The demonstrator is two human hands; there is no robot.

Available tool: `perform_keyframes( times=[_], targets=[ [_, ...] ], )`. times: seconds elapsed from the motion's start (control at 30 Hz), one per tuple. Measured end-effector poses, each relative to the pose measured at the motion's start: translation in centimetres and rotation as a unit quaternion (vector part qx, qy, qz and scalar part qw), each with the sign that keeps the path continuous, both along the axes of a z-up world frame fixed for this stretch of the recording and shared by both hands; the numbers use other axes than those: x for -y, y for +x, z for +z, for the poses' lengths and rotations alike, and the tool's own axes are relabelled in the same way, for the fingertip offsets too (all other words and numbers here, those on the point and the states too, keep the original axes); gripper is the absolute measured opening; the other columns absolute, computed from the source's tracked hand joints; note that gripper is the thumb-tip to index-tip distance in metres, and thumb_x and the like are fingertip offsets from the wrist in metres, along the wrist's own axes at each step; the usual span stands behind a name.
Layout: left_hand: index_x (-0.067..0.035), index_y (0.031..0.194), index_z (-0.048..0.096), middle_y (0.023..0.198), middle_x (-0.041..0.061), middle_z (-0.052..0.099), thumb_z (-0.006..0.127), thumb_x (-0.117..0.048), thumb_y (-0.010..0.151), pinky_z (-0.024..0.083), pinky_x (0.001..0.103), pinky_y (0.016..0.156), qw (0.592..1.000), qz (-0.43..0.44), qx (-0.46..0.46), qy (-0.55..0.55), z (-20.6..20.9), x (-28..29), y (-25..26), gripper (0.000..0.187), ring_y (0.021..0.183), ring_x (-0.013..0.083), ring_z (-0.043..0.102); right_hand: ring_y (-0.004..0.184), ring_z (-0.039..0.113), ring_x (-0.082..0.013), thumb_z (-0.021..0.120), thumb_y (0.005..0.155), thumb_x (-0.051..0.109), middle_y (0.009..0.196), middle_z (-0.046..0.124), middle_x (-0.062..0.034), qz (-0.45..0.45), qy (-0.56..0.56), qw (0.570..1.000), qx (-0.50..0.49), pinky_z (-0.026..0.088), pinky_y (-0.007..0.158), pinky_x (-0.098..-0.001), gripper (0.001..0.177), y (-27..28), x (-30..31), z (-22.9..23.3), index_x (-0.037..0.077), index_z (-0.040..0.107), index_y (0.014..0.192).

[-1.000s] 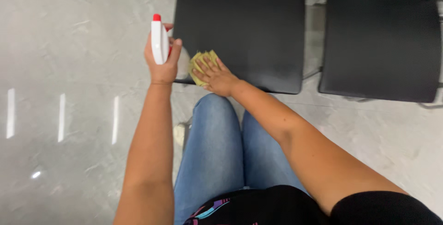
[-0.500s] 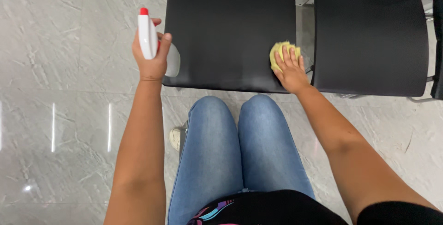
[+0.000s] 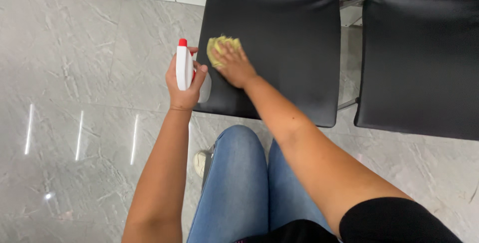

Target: The person cleans a row of black chairs by spraying them with a liquid and wiping the surfaces with a cloth.

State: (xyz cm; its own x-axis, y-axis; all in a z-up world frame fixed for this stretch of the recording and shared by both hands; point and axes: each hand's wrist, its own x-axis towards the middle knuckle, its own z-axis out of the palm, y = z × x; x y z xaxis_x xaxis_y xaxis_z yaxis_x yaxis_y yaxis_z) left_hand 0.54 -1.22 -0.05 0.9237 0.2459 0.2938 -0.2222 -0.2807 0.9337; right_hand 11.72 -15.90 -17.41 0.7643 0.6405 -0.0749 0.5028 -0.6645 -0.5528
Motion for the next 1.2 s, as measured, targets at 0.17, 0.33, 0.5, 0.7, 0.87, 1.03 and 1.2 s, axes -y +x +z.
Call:
perform_keyframes(
  times=[0.17,0.33,0.5,0.7,0.87,1.03,1.2],
  targets=[
    [0.001,0.131,0.060,0.128,0.007,0.066,0.078,-0.007,0.093,0.052,0.025,0.078,0.999,0.001,0.012,-0.032,0.6,0.4,0.1,0.043,0.089,0.0087,0.064,0.159,0.007,-0.0298,0.039,0.106,0.045,0.172,0.013,-0.0096,-0.128,-0.175,0.976,0.026,0.000,0.126,-0.0550,0.066,5.7,13.0,-1.8,0.021,0.021,0.165],
    [0.001,0.129,0.062,0.123,0.007,0.068,0.078,-0.007,0.092,0.052,0.025,0.079,0.999,-0.012,0.016,-0.035,0.0,1.5,1.5,0.041,0.086,0.0082,0.061,0.158,0.008,-0.0341,0.038,0.106,0.042,0.171,0.013,-0.0135,-0.273,-0.159,0.948,0.038,0.005,0.124,-0.0574,0.064,2.7,24.3,-1.7,0.020,0.023,0.165],
    [-0.001,0.129,0.065,0.091,0.000,0.064,0.080,-0.006,0.091,0.052,0.025,0.077,0.999,0.004,-0.008,-0.040,-0.8,1.7,2.0,0.040,0.080,0.0074,0.059,0.159,0.010,-0.0356,0.043,0.104,0.045,0.173,0.013,-0.0129,-0.226,-0.157,0.960,0.043,0.009,0.125,-0.0595,0.067,-8.7,27.6,-0.6,0.020,0.026,0.164],
    [-0.003,0.128,0.065,0.087,-0.002,0.063,0.080,-0.006,0.092,0.050,0.024,0.076,0.999,-0.016,-0.005,-0.046,-0.2,2.2,2.3,0.039,0.079,0.0069,0.057,0.157,0.006,-0.0390,0.046,0.101,0.046,0.171,0.009,-0.0157,-0.198,-0.137,0.970,0.030,0.007,0.121,-0.0618,0.072,-16.3,28.8,0.7,0.019,0.023,0.164],
    [-0.003,0.130,0.063,0.082,-0.004,0.060,0.081,-0.007,0.093,0.049,0.023,0.076,0.997,-0.035,-0.032,-0.061,-0.2,3.0,1.9,0.041,0.076,0.0053,0.056,0.159,0.007,-0.0365,0.044,0.103,0.045,0.174,0.010,-0.0117,-0.170,-0.184,0.967,0.048,0.007,0.124,-0.0607,0.068,-10.1,28.8,0.1,0.025,0.023,0.165],
    [-0.002,0.130,0.063,0.083,-0.003,0.060,0.080,-0.007,0.092,0.048,0.023,0.077,0.997,-0.029,-0.028,-0.071,0.0,2.7,1.9,0.042,0.076,0.0054,0.054,0.158,0.005,-0.0356,0.040,0.103,0.047,0.173,0.008,-0.0108,-0.221,-0.202,0.954,0.009,0.005,0.125,-0.0601,0.069,4.2,26.0,-1.2,0.026,0.018,0.165],
    [-0.002,0.129,0.063,0.083,-0.003,0.063,0.080,-0.009,0.091,0.048,0.022,0.078,0.998,-0.012,-0.042,-0.049,0.6,2.1,2.1,0.042,0.078,0.0055,0.056,0.151,0.002,-0.0435,0.046,0.099,0.052,0.166,0.005,-0.0208,-0.192,-0.265,0.945,0.014,0.002,0.117,-0.0646,0.079,10.5,19.1,0.0,0.017,0.015,0.163]
  ],
)
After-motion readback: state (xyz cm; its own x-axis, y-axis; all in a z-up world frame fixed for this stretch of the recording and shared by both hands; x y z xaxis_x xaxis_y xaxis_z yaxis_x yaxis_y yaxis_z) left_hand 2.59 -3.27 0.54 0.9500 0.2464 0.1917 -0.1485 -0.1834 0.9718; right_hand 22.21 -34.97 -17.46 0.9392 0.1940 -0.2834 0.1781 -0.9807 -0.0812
